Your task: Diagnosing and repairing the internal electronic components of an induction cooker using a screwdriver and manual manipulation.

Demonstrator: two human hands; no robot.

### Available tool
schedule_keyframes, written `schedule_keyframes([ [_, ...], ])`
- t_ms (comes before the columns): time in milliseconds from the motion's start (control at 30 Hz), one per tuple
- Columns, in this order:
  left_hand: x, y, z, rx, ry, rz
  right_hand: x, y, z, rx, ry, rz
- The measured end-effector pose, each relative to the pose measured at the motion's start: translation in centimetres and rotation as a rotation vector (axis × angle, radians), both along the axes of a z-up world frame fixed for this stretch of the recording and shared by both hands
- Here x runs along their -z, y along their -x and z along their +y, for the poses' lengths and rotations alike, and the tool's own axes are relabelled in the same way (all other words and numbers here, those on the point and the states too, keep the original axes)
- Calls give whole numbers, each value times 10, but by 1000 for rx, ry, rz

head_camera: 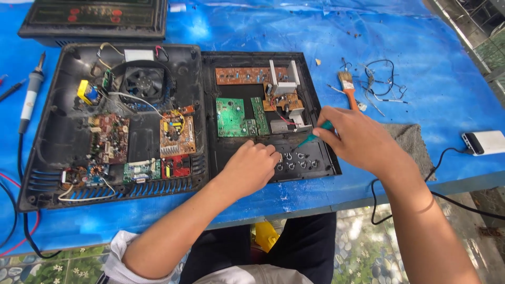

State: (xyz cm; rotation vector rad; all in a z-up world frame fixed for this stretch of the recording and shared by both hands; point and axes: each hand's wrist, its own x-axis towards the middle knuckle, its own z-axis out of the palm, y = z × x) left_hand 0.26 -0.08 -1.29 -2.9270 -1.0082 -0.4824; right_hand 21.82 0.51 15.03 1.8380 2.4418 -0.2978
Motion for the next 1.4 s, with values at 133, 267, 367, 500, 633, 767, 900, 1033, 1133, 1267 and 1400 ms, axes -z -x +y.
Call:
schedule_keyframes([
  [133, -3, 4, 1, 5, 55, 6, -4, 0, 5, -22, 5, 5],
  [267, -5, 2, 0, 10, 91, 19, -8, -1, 1, -13, 2, -28],
  [367, -2, 3, 0, 14, 103, 26, 3, -8, -1, -30, -118, -10],
  [500, 3, 1, 0, 25, 76, 36, 19, -13, 0, -57, -218, -70],
  [633, 6, 3, 0, 20, 64, 24, 27, -11, 0, -77, -172, 6],
  [767, 4, 5, 1, 19, 85, -7, 14, -5, -3, -88, -22, 69],
  [900, 4, 5, 1, 20, 99, -7, -2, -3, 0, -93, 59, -3],
  [1033, 1, 4, 0, 18, 95, 4, 1, -6, 0, -86, 53, -62],
  [1133, -2, 5, 1, 19, 102, 5, 11, -6, 1, -86, -48, -95],
  [1267, -3, 6, 3, 60, -26, 29, 18, -3, 3, -86, -156, -71],
  [1400, -67, -1, -58, 126, -153, -19, 23, -4, 4, -73, -174, -72],
])
